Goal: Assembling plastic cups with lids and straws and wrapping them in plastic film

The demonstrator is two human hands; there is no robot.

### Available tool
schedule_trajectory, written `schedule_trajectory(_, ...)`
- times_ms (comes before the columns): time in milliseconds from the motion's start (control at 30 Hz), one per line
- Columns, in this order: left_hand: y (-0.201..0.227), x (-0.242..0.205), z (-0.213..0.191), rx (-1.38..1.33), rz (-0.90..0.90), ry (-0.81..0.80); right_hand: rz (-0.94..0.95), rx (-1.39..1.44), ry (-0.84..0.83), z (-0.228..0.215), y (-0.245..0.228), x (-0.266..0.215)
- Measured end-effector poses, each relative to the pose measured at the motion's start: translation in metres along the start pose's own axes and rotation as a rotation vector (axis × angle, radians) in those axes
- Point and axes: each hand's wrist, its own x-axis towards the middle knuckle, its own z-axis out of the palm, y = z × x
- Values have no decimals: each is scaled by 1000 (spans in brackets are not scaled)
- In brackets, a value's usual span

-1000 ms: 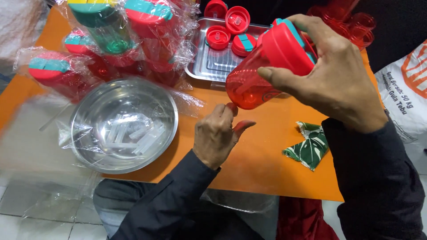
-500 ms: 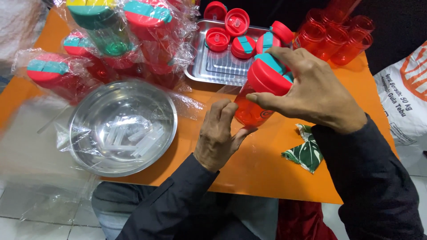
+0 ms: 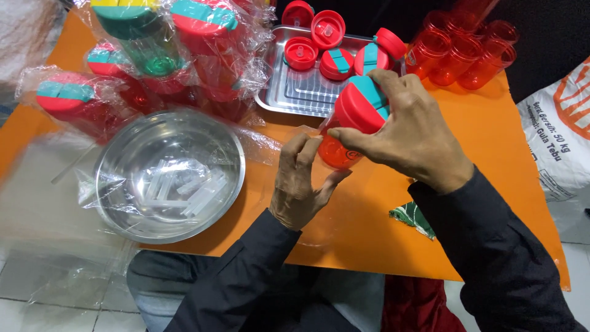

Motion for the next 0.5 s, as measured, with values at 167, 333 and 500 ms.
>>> schedule_trajectory(167, -4, 0, 5, -103, -71, 60, -40, 63, -1, 6, -4, 0)
schedule_trajectory(333, -8, 4, 4, -106, -144, 104, -40, 87, 10, 7, -3, -1)
schedule_trajectory(500, -7, 10, 0, -15, -149, 60, -58, 88, 41, 6, -7, -2)
